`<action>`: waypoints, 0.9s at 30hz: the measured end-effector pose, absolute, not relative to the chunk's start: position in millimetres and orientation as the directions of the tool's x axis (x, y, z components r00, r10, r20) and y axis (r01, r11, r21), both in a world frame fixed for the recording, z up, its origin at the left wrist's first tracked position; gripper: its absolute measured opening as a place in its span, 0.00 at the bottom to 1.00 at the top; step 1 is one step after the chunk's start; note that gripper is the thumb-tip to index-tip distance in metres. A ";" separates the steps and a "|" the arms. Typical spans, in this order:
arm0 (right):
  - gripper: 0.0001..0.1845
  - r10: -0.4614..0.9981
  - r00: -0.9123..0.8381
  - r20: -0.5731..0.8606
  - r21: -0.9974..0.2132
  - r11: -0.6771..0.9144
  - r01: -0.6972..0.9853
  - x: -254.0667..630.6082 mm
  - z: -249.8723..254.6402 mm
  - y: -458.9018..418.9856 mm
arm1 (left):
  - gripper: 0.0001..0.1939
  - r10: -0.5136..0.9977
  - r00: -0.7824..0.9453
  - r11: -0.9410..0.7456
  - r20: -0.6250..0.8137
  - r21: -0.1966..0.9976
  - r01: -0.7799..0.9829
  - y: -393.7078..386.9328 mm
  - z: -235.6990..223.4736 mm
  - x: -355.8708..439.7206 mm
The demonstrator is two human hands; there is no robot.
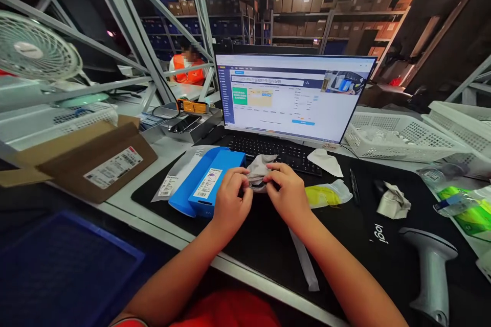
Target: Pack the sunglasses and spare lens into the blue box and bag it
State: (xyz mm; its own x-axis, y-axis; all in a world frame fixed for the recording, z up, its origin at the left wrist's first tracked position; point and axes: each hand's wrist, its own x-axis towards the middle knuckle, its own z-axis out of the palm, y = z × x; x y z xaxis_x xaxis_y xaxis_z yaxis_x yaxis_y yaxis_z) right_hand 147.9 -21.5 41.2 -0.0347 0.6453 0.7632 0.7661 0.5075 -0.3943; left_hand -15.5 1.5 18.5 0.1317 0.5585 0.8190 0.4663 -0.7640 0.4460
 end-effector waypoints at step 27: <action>0.12 0.832 -0.038 0.554 -0.108 0.117 0.987 130.9 43.2 -45.7 | 0.10 0.458 0.079 -0.816 0.886 0.383 0.432 5.0 13.6 -14.0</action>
